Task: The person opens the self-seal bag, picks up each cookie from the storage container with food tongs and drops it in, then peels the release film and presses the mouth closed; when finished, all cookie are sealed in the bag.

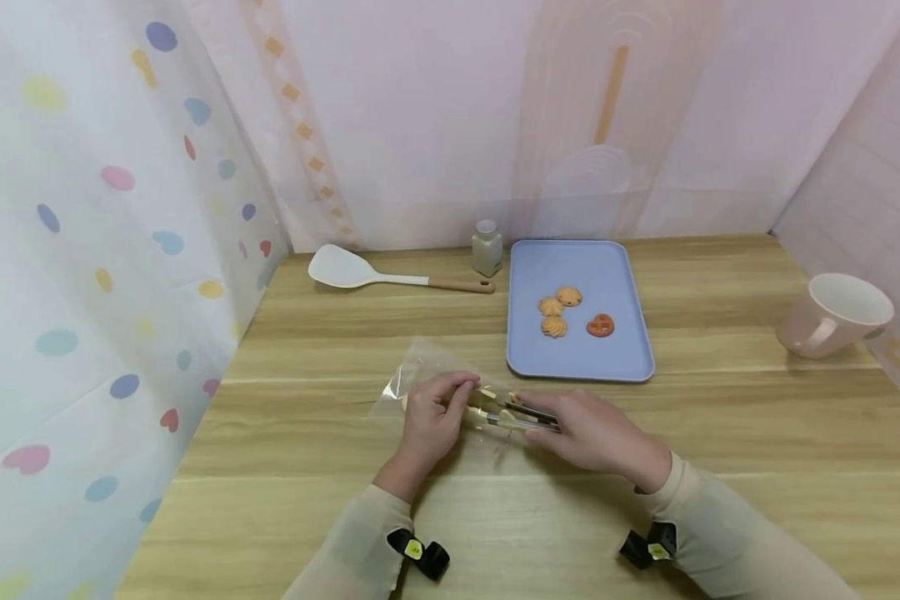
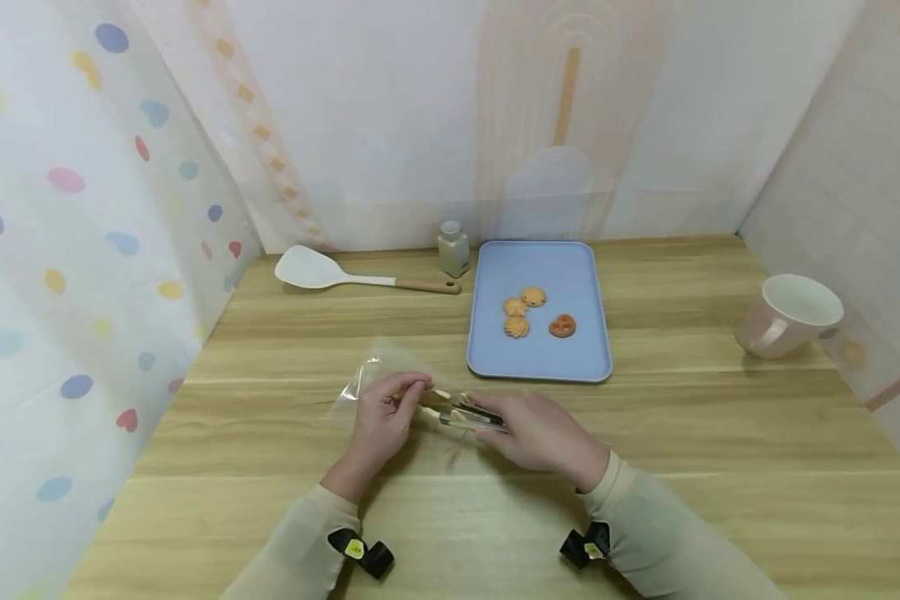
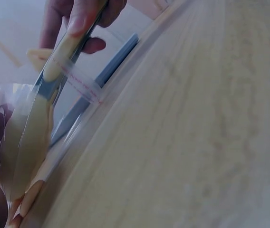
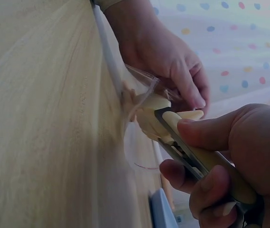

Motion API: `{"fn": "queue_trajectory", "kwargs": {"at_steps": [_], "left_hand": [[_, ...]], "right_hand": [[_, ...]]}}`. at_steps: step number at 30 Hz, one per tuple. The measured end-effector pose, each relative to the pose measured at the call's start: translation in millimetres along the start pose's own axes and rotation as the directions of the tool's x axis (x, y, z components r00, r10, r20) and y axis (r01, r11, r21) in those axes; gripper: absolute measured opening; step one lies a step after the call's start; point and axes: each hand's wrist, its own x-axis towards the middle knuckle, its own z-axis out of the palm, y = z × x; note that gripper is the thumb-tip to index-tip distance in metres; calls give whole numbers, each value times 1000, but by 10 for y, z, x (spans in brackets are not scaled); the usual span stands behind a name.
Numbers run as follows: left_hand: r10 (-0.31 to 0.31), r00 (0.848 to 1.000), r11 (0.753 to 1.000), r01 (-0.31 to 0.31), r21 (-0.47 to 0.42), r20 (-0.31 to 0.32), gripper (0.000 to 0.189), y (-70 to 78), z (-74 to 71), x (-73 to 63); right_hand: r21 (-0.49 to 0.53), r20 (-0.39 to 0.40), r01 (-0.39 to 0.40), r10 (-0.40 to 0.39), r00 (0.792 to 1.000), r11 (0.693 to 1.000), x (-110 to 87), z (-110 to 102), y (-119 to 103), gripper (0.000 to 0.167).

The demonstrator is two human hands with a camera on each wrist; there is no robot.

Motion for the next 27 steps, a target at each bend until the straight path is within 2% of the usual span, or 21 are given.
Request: {"fn": "queue_trajectory", "kwargs": {"at_steps": [3,6,11,15,20,27], "left_hand": [[3,1000,1000,-3,8,-4,13,-76,27,-8],[19,1000,999,-18,29,-20,14,-216,65,-40],[33,999,997,-31,65,-29,15,-378,85,-86],[43,999,997,-41,67,-25,14,-400,61,-92],[54,999,996,-53,65,-9,13,-398,58,-116],[142,990,987,-140,79,-18,14,-361,89,-128]], "right_hand": [[-2,-17,-9,9,1000,1000,21,24,-2,52],[-13,-22,-10,9,1000,1000,14,38,7,52],[-3,-17,-17,17,1000,1000,-97,-5,31,54],[5,0,-14,14,1000,1000,-161,-29,32,53],[-4,14,-35,35,999,999,-107,1,20,53],[-42,-10,-35,34,999,999,-16,26,5,54]]}}
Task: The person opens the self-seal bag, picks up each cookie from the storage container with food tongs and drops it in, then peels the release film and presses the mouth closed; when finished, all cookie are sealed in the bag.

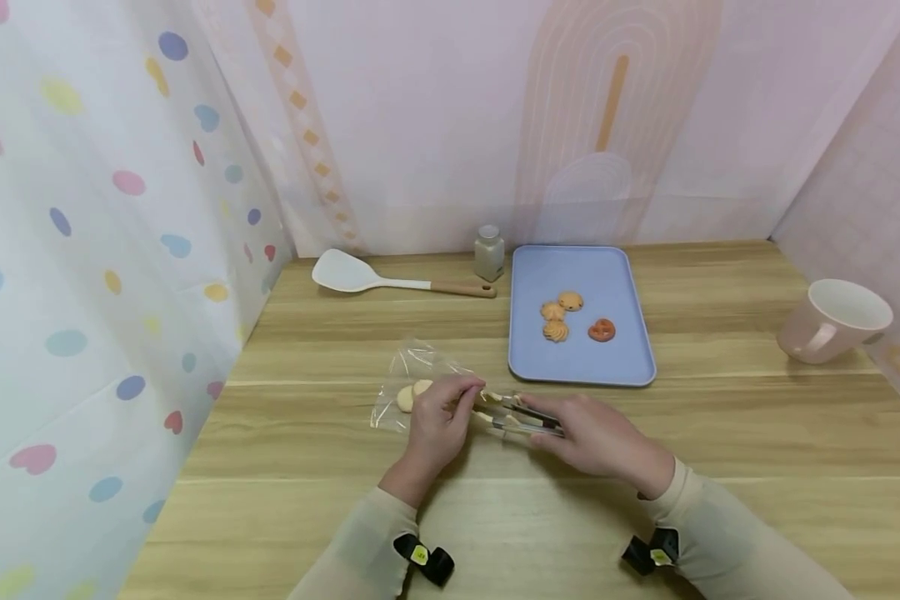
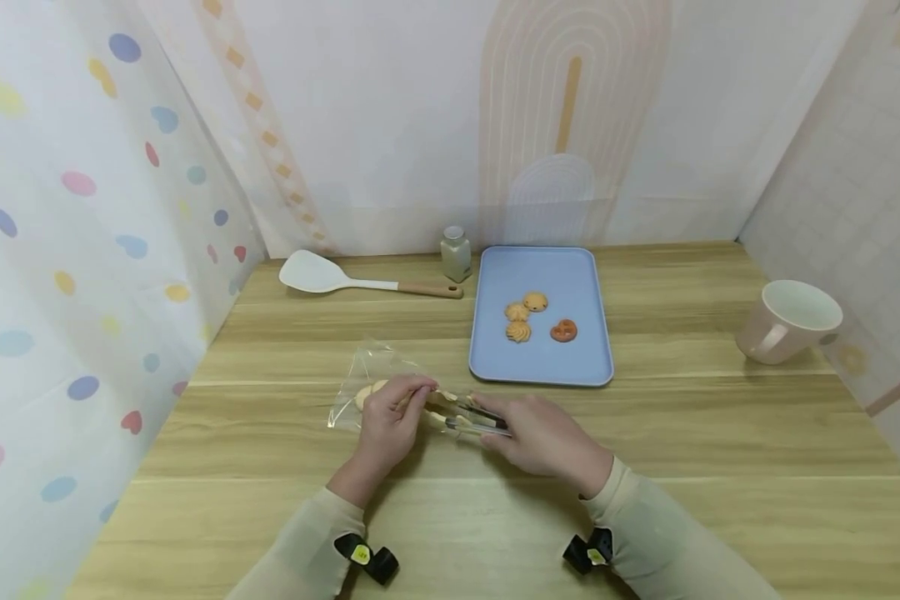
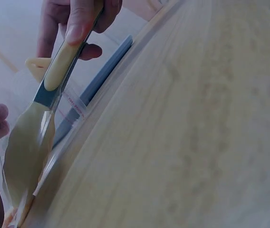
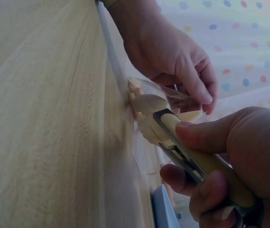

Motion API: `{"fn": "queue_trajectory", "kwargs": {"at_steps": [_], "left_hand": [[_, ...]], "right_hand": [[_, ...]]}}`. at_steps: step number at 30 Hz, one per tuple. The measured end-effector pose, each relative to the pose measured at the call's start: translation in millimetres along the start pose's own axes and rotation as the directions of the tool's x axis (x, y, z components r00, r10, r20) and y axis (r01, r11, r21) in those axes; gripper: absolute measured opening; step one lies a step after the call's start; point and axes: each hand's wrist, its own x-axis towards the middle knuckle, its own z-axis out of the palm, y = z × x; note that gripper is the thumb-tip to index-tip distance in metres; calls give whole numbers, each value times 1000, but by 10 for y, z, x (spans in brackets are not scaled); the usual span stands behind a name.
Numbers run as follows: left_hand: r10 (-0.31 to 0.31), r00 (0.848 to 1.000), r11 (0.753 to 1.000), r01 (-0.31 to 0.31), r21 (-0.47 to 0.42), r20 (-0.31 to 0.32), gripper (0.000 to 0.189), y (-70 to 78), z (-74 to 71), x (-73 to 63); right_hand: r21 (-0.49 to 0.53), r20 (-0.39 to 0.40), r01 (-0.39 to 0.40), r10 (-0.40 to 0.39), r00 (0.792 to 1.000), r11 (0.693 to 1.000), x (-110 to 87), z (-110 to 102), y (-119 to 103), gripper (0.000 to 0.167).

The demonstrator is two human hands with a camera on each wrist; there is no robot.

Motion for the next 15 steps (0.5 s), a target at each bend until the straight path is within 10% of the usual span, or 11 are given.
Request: {"fn": "queue_trajectory", "kwargs": {"at_steps": [15], "left_hand": [[162,987,972,-160,171,1,7,82,-33,86]], "right_hand": [[0,14,-5,5,1000,1000,-18,-13,-47,57]]}}
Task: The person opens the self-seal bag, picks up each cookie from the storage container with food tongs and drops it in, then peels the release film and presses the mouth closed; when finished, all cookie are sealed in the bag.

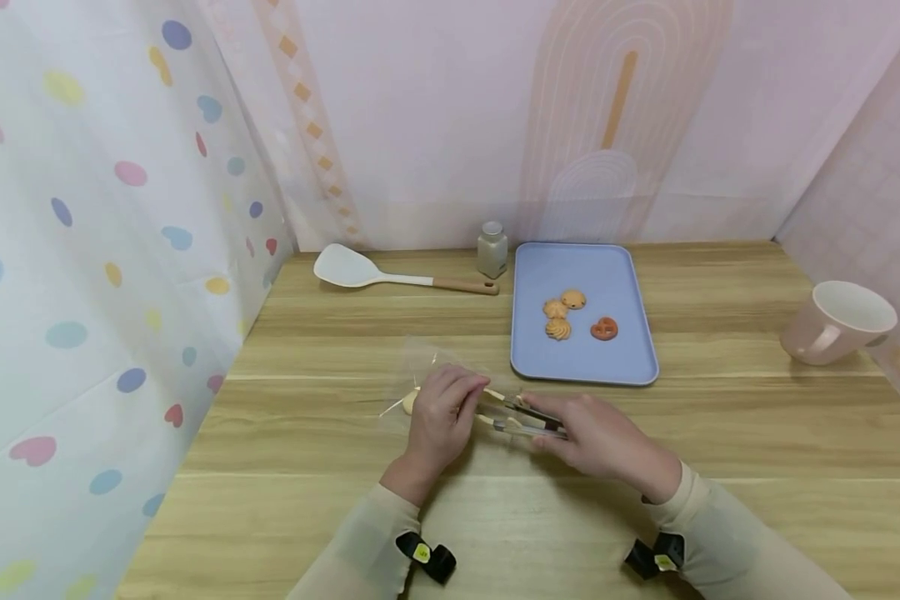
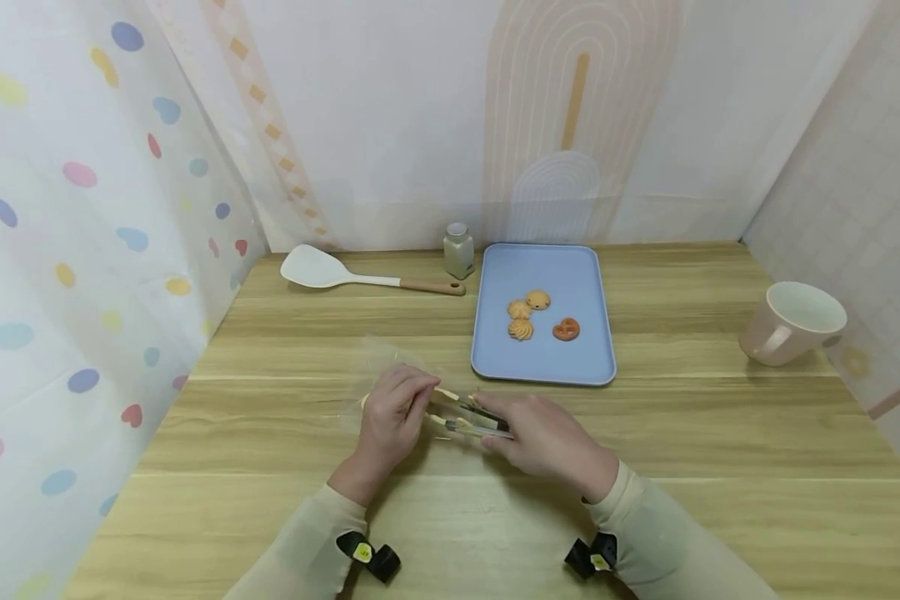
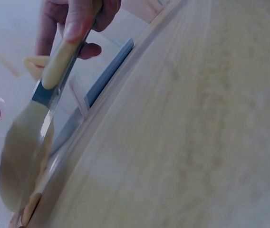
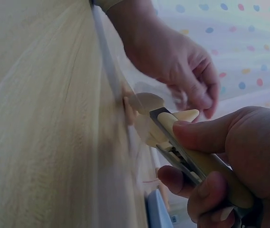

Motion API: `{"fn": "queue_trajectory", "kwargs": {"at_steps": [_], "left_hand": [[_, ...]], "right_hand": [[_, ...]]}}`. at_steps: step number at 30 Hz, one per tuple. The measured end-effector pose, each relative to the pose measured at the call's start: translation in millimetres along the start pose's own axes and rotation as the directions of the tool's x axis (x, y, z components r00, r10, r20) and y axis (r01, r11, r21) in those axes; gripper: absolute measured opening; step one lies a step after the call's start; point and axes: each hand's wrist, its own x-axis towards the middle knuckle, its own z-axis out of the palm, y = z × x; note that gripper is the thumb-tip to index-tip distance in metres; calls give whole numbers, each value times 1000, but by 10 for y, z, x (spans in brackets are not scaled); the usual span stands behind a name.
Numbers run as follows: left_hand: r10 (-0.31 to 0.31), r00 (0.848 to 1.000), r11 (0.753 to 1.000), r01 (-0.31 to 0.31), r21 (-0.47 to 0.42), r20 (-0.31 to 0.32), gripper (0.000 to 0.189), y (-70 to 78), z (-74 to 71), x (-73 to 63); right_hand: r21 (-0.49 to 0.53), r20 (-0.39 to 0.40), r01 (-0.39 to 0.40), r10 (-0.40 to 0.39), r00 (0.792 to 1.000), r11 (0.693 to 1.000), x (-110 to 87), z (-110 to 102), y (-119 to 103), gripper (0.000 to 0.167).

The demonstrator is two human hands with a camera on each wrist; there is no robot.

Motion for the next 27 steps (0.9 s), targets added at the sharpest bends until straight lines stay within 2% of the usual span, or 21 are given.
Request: {"fn": "queue_trajectory", "kwargs": {"at_steps": [4,11,15,23,27], "left_hand": [[-18,1000,1000,18,5,5,7,-17,4,-2],[-75,997,997,75,9,16,7,-46,32,-54],[-96,995,995,96,-4,11,7,-50,45,-66],[-114,993,992,113,-49,-16,10,-73,37,-49],[-154,988,986,152,-69,-16,10,-80,30,-52]], "right_hand": [[9,-2,16,-16,1000,1000,1,-3,-11,58],[11,6,-5,5,1000,1000,43,8,-27,57],[25,17,-7,6,1000,1000,-9,-23,-8,58],[113,39,-11,6,999,993,-382,-239,167,57],[148,3,-28,28,1000,989,-617,-399,274,58]]}}
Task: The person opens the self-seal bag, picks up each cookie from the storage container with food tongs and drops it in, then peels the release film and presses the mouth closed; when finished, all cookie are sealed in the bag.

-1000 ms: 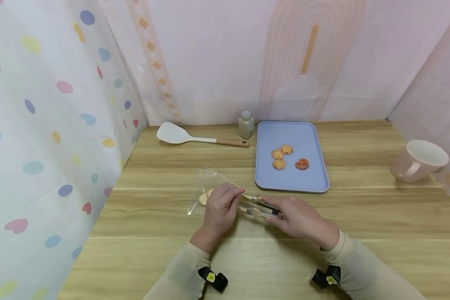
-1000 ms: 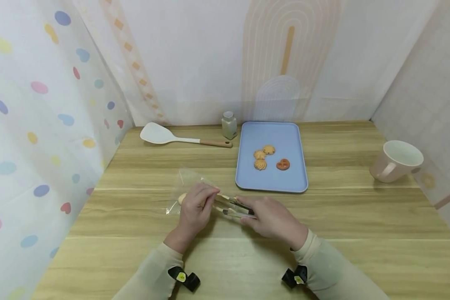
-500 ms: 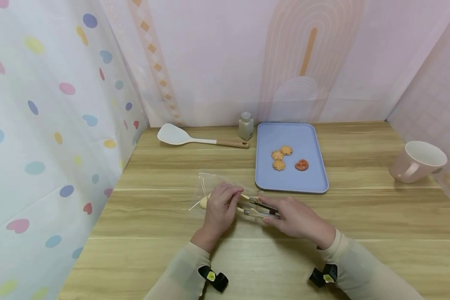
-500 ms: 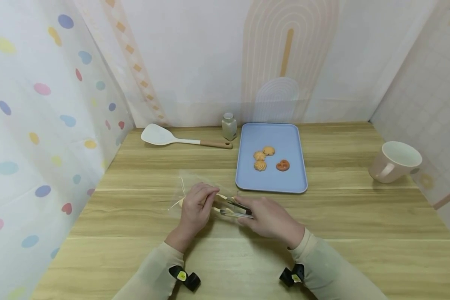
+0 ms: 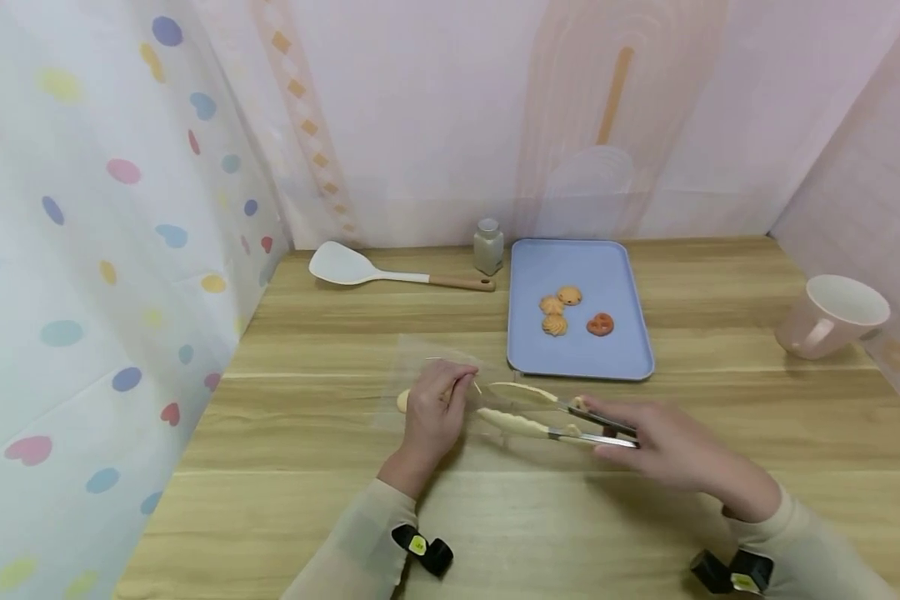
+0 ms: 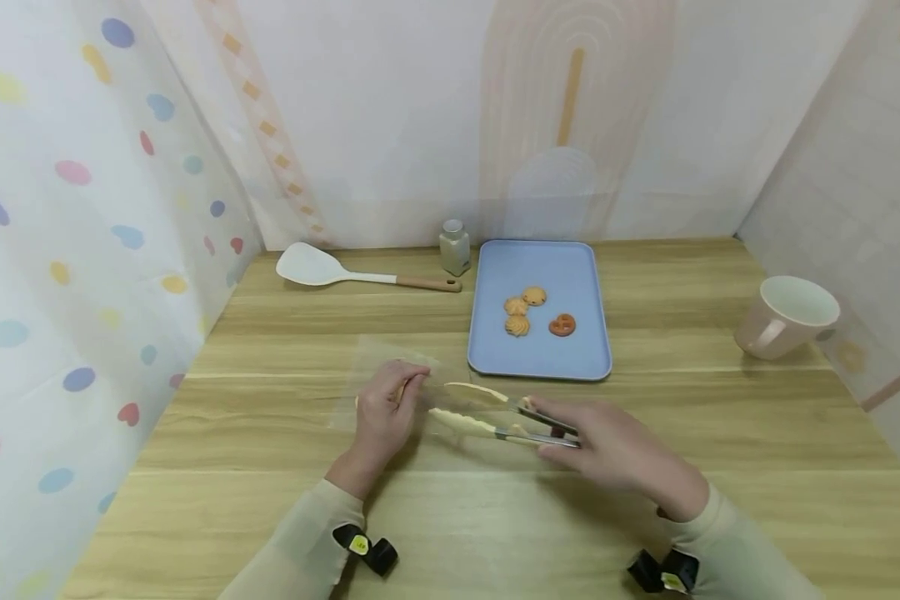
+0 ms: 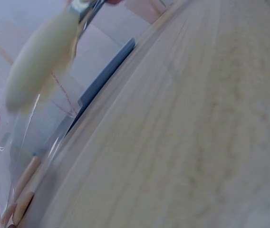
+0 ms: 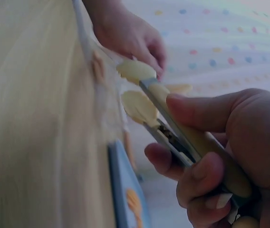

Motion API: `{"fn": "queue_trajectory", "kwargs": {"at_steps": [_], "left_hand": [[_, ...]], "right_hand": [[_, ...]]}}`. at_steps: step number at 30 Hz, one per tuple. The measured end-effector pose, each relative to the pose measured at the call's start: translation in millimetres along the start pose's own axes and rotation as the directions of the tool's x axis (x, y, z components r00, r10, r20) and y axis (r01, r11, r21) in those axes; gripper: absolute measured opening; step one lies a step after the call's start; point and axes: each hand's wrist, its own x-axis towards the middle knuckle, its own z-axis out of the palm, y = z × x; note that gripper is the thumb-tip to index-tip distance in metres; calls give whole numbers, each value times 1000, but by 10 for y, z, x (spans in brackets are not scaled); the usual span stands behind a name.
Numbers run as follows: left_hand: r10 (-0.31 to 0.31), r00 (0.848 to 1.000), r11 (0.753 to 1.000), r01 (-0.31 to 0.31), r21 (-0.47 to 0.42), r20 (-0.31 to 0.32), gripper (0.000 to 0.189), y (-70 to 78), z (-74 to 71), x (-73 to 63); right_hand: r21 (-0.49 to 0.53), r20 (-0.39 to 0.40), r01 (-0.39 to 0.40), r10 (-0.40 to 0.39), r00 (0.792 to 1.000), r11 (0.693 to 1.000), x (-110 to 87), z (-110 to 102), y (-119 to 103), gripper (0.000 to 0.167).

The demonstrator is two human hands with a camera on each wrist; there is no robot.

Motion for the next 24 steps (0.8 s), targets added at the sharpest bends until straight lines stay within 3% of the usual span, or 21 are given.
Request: {"fn": "queue_trajectory", "kwargs": {"at_steps": [9,14,24], "left_hand": [[-56,998,998,56,-3,-1,8,-40,8,-6],[-69,998,998,69,-7,4,10,-37,6,-11],[-78,997,997,78,-20,11,8,-41,4,-18]], "right_hand": [[18,-119,-165,166,979,986,-250,-358,275,63],[-49,-165,-207,196,967,977,-210,-419,452,65],[-79,-124,-286,276,953,955,15,-418,547,72]]}}
